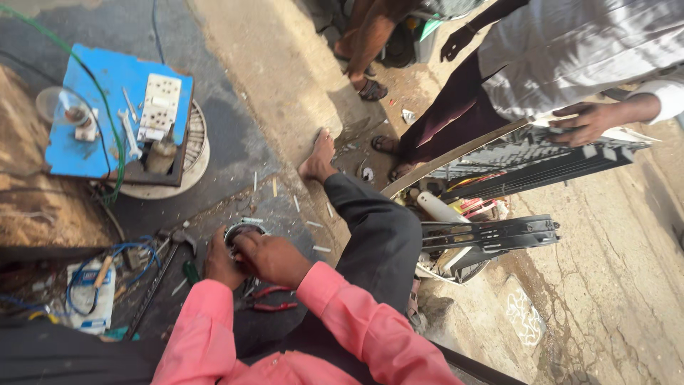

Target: The person separates and organizes copper wires from a motor stator using their hands and a pair of pliers, then twists a bundle of the wires together.

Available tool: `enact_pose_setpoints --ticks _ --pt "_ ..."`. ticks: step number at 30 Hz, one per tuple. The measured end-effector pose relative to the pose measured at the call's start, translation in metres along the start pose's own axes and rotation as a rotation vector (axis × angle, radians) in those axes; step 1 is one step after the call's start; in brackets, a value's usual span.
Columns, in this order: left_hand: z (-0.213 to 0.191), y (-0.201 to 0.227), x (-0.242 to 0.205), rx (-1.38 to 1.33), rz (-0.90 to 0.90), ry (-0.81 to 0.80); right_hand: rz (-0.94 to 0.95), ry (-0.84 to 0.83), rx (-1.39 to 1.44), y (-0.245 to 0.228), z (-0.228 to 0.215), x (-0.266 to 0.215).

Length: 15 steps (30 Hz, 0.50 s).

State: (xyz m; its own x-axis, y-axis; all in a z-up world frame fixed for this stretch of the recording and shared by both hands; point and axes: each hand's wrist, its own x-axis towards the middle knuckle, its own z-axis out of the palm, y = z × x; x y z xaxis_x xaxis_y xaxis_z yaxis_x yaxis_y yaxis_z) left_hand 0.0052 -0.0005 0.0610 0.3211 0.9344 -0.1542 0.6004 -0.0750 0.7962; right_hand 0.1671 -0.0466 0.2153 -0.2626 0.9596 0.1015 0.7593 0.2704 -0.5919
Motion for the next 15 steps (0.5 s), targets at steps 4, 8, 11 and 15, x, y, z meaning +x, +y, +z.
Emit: enact_pose_setpoints --ticks 4,8,11,15 --pt "0.000 -0.013 -0.001 -0.089 0.061 0.040 0.083 -0.052 -0.019 -0.009 0.006 0.010" --pt "-0.001 -0.017 0.005 -0.012 0.239 0.190 0.049 0.007 -0.079 -0.011 0.020 0.010" --pt "-0.002 -0.015 0.004 0.027 0.254 0.197 0.067 0.039 -0.035 -0.010 0.023 0.011" --pt "-0.009 -0.012 0.010 0.021 0.288 0.133 0.048 0.039 0.027 -0.005 0.018 0.007"
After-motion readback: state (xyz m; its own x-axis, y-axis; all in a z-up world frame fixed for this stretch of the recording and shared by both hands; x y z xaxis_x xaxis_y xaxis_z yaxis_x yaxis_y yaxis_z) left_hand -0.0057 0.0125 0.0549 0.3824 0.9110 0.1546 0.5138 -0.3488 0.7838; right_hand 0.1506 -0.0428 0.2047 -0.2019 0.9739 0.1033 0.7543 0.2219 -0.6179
